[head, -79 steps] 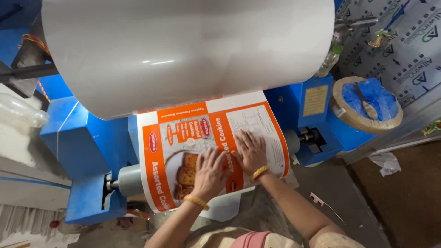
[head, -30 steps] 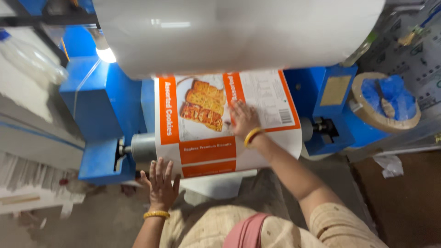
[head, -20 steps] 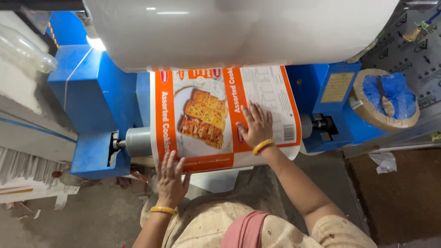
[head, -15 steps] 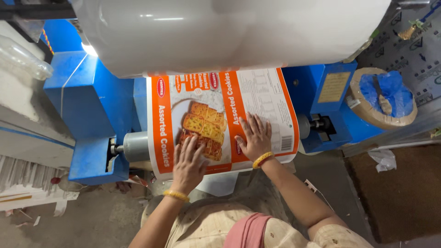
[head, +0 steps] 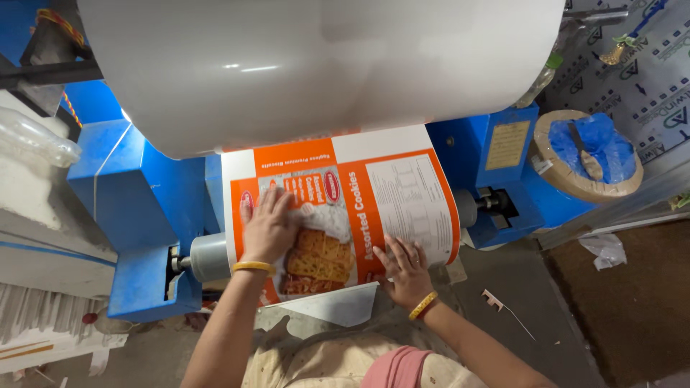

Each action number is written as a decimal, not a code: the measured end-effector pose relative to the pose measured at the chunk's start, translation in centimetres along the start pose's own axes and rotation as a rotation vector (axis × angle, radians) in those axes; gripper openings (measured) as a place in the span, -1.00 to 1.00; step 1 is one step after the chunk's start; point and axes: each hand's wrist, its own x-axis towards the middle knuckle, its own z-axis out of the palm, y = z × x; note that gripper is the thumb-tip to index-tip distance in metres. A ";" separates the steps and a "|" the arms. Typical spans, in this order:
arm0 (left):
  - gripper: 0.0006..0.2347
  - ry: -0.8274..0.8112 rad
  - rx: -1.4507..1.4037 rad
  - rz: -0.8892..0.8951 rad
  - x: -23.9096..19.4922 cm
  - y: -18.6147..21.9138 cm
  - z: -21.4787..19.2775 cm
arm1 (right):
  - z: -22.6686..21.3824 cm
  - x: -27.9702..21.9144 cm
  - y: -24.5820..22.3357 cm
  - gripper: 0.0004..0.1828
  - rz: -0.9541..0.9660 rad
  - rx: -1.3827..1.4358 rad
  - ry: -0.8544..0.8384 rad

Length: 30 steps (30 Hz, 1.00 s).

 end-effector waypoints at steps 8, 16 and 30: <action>-0.47 0.105 0.126 -0.168 -3.7 -6.8 -0.5 | 2.2 4.3 3.8 -0.26 0.022 -0.091 0.042; -0.42 0.353 0.045 -0.031 -9.7 -6.7 3.3 | 2.6 11.3 2.8 -0.20 0.117 -0.129 -0.154; -0.45 0.469 0.086 0.024 -18.5 -5.8 7.6 | 0.9 18.9 3.5 -0.20 0.254 -0.079 -0.423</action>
